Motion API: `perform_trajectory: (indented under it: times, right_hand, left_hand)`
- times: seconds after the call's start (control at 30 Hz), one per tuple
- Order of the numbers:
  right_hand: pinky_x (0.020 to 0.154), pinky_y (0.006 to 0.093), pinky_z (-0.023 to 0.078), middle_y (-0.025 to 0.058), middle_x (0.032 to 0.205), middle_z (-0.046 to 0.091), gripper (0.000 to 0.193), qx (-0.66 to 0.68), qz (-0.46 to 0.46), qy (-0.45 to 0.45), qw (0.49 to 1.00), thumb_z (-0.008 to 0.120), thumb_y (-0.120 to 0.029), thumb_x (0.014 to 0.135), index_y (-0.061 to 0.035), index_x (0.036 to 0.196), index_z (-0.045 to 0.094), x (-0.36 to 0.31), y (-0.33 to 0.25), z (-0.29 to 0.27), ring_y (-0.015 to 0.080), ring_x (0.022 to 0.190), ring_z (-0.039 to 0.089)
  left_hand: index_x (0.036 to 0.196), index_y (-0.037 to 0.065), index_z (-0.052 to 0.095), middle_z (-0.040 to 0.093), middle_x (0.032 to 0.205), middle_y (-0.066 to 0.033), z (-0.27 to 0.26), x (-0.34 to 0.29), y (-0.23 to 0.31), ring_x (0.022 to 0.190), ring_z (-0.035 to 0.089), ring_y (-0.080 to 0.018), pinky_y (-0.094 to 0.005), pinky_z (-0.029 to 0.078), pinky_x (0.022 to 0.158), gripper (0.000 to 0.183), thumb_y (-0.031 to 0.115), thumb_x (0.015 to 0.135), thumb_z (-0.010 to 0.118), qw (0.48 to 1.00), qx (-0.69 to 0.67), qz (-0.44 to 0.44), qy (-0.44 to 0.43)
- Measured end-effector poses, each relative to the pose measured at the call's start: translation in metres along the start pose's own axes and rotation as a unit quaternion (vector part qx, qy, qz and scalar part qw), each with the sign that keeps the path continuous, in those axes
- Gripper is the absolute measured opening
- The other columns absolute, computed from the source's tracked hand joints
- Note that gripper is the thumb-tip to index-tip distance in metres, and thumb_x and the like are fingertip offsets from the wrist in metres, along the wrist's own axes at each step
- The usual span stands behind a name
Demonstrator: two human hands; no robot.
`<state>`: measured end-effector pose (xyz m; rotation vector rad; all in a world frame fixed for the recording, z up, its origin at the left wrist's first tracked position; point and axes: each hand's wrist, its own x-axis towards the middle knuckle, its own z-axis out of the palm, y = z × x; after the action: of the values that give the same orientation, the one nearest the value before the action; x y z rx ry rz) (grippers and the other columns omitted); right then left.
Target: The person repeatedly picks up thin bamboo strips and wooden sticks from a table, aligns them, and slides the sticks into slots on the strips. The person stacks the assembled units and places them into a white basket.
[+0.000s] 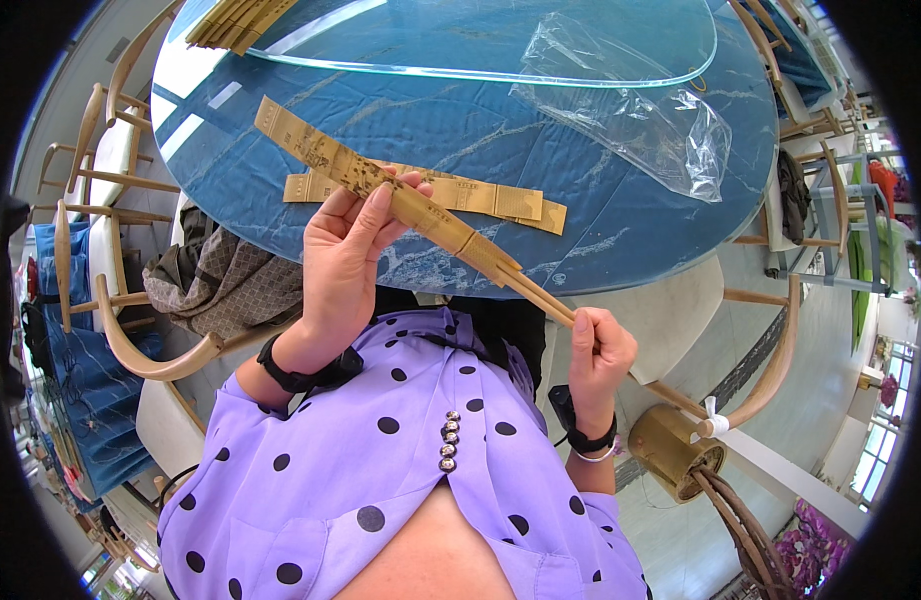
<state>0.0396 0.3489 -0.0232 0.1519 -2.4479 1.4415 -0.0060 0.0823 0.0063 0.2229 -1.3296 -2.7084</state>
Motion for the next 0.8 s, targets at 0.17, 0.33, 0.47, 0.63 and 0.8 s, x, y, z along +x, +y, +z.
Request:
perform_trajectory:
  times: [0.17, 0.33, 0.47, 0.63, 0.8]
  right_hand:
    - [0.049, 0.0243, 0.029, -0.0016, 0.061, 0.047, 0.023, -0.01, -0.006, -0.011, 1.0, 0.061, -0.015, 0.098, -0.0001, 0.081, 0.061, 0.0001, -0.0003, 0.001, 0.0051, 0.054, 0.038]
    - [0.049, 0.0241, 0.029, -0.0011, 0.061, 0.047, 0.023, 0.0, -0.004, -0.017, 1.0, 0.061, -0.015, 0.098, 0.0002, 0.081, 0.061, -0.0002, 0.0002, 0.0032, 0.0054, 0.054, 0.038]
    - [0.049, 0.0242, 0.029, -0.0011, 0.061, 0.047, 0.023, 0.011, -0.004, -0.015, 1.0, 0.061, -0.015, 0.098, 0.0003, 0.081, 0.061, 0.0002, 0.0029, 0.001, 0.0054, 0.054, 0.038]
    - [0.049, 0.0242, 0.029, -0.0015, 0.061, 0.046, 0.024, 0.002, 0.0, -0.013, 1.0, 0.061, -0.015, 0.099, 0.0003, 0.08, 0.061, -0.0007, 0.0003, 0.0019, 0.0052, 0.054, 0.038]
    - [0.049, 0.0243, 0.029, -0.0019, 0.061, 0.046, 0.025, -0.002, 0.005, -0.016, 1.0, 0.061, -0.015, 0.099, 0.0003, 0.08, 0.061, -0.0009, -0.0009, 0.0059, 0.0053, 0.054, 0.038]
  left_hand:
    - [0.122, -0.004, 0.059, 0.068, 0.117, -0.0173, 0.002, -0.0046, -0.0043, 0.112, 0.066, -0.0264, -0.037, 0.055, 0.097, 0.025, 0.012, 0.103, 0.055, 1.0, 0.024, -0.011, -0.014]
    - [0.117, -0.005, 0.061, 0.07, 0.113, -0.0157, 0.0068, -0.0049, 0.0001, 0.108, 0.068, -0.0232, -0.0376, 0.055, 0.096, 0.024, 0.013, 0.101, 0.059, 1.0, -0.006, -0.01, -0.009]
    - [0.117, -0.003, 0.061, 0.07, 0.113, -0.0147, 0.0041, -0.0012, 0.0032, 0.108, 0.068, -0.0231, -0.0366, 0.056, 0.095, 0.023, 0.013, 0.101, 0.059, 1.0, -0.013, -0.007, 0.008]
    - [0.118, -0.002, 0.061, 0.07, 0.112, -0.0136, 0.0039, -0.0032, 0.0015, 0.108, 0.068, -0.0231, -0.0363, 0.056, 0.095, 0.023, 0.014, 0.101, 0.059, 1.0, 0.013, -0.005, 0.009]
    - [0.121, -0.003, 0.058, 0.068, 0.118, -0.0169, 0.0046, -0.0069, -0.0047, 0.114, 0.066, -0.027, -0.0356, 0.056, 0.095, 0.025, 0.014, 0.103, 0.054, 1.0, 0.02, -0.013, -0.014]
